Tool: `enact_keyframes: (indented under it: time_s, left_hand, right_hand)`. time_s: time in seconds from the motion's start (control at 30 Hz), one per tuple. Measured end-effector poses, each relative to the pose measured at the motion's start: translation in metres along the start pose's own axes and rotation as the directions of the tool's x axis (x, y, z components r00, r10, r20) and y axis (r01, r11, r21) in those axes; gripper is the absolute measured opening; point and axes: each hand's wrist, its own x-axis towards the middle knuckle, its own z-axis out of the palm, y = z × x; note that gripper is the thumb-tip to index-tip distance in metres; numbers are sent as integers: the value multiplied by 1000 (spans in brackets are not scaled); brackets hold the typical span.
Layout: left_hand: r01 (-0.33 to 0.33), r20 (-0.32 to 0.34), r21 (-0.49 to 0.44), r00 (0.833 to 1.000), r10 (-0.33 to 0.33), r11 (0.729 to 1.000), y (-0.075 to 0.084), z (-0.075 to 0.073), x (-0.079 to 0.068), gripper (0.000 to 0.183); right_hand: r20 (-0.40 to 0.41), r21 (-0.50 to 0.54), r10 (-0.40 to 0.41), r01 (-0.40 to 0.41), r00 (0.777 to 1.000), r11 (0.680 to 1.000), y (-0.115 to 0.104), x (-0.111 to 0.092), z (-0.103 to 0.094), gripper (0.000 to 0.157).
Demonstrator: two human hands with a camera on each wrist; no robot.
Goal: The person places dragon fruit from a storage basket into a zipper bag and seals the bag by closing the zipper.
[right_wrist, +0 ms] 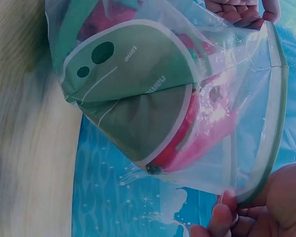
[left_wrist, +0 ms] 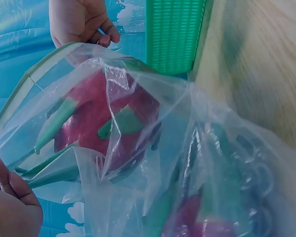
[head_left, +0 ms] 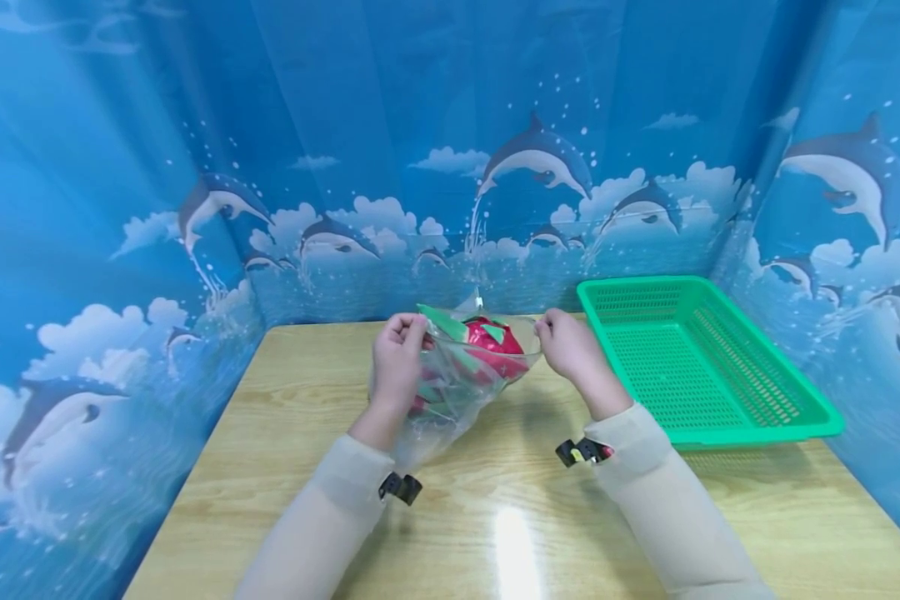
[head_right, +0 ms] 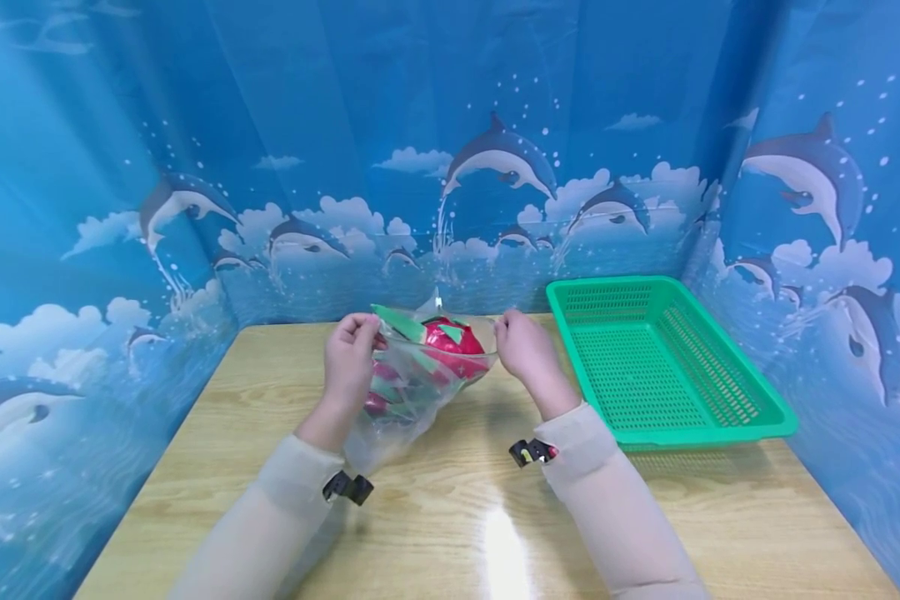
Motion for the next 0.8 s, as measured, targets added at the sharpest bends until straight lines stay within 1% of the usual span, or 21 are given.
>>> enact_keyframes:
  time_s: [0.17, 0.33, 0.4, 0.6, 0.7, 0.8]
  left_hand:
    - [-27, 30, -44, 999, 28, 999, 10, -2, 5, 18]
    - [-90, 19, -87, 996, 92, 992, 20, -3, 10, 16]
    - [-98, 19, -88, 995, 101, 991, 23, -3, 11, 17]
    - [-87, 26, -70, 996, 89, 994, 28, -5, 13, 18]
    - [-105, 16, -63, 994, 106, 993, 32, -5, 13, 19]
    - [-135, 7, -71, 991, 136, 988, 35, -6, 15, 18]
  right_hand:
    - [-16, 55, -15, 16, 1000, 998, -3, 1, -5, 29]
    - [-40, 85, -44, 48, 998, 995, -7, 2, -9, 29]
    - [-35, 86, -50, 53, 998, 995, -9, 3, -10, 30]
    - [-19, 117, -50, 52, 999, 992, -12, 3, -11, 31]
    - [-32, 154, -60, 64, 998, 986, -14, 3, -13, 31]
    - [-56, 190, -71, 80, 996, 978, -15, 3, -15, 30]
